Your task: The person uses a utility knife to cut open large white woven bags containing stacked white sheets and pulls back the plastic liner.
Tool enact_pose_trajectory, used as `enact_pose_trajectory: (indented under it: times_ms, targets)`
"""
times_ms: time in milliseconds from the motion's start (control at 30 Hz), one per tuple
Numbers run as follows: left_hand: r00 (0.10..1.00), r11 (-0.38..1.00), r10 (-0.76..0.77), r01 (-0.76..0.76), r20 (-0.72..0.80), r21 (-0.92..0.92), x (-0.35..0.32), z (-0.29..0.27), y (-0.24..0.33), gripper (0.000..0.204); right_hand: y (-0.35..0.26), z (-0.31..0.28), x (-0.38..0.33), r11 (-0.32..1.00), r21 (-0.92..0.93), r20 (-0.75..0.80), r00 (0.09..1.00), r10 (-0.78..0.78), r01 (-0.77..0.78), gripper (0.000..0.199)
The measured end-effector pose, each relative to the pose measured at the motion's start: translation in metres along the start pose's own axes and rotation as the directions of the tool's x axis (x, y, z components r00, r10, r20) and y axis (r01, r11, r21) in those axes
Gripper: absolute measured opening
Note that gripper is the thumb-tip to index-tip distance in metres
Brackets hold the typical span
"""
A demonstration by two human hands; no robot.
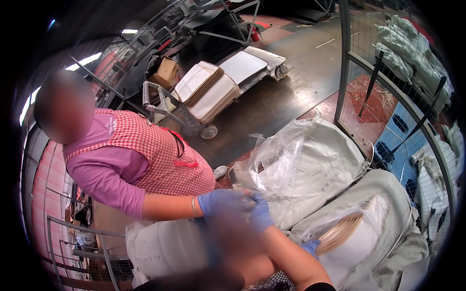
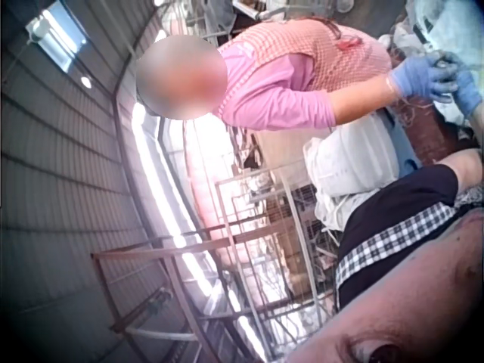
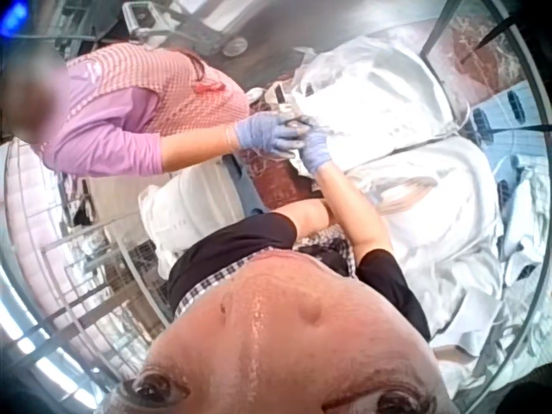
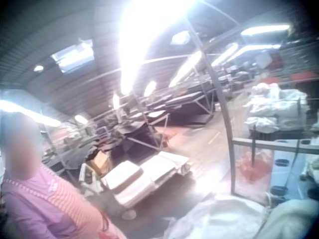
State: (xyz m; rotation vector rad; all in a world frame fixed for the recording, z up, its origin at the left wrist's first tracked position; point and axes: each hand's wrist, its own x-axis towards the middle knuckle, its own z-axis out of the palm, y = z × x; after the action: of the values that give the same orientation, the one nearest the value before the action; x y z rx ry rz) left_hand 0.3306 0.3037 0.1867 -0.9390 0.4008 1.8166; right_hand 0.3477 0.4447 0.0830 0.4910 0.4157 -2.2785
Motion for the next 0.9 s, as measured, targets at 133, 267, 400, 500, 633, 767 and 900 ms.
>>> enact_pose_trajectory:
  times_ms: [133, 267, 400, 500, 633, 767, 900]
  targets:
    - [1.000, 0.999, 0.019, -0.020, 0.017, 0.035, 0.015, -0.009, 0.008, 0.030, -0.005, 0.012, -0.006, 0.971, 0.236, 0.251, 0.968, -0.019, -0.043, 0.018]
    - [0.995, 0.987, 0.101, -0.102, 0.014, 0.125, 0.034, -0.017, 0.006, 0.042, 0.004, -0.016, 0.013, 0.917, -0.242, 0.287, 0.927, -0.243, 0.316, 0.028]
    - [0.945, 0.886, 0.324, -0.289, -0.038, 0.362, 0.094, -0.044, -0.036, 0.054, 0.004, -0.014, 0.005, 0.923, -0.227, 0.293, 0.926, -0.238, 0.309, 0.028]
    - [0.872, 0.657, 0.485, -0.315, -0.064, 0.685, 0.191, -0.064, -0.091, 0.063, -0.003, -0.072, -0.013, 0.749, -0.500, 0.199, 0.899, -0.390, 0.435, 0.028]
    - [0.806, 0.185, 0.591, -0.099, -0.030, 0.978, 0.310, -0.082, -0.166, 0.076, -0.030, -0.176, -0.093, 0.620, -0.728, -0.210, 0.765, -0.609, 0.294, 0.022]
    - [0.822, -0.169, 0.570, 0.136, -0.016, 0.976, 0.377, -0.061, -0.209, 0.088, 0.005, -0.315, -0.192, 0.869, -0.362, -0.840, 0.287, -0.461, 0.336, 0.018]
    - [0.863, -0.338, 0.485, 0.336, -0.143, 0.879, 0.366, -0.019, -0.205, 0.099, 0.069, -0.403, -0.253, 0.981, 0.132, -0.938, 0.338, 0.077, 0.142, 0.039]
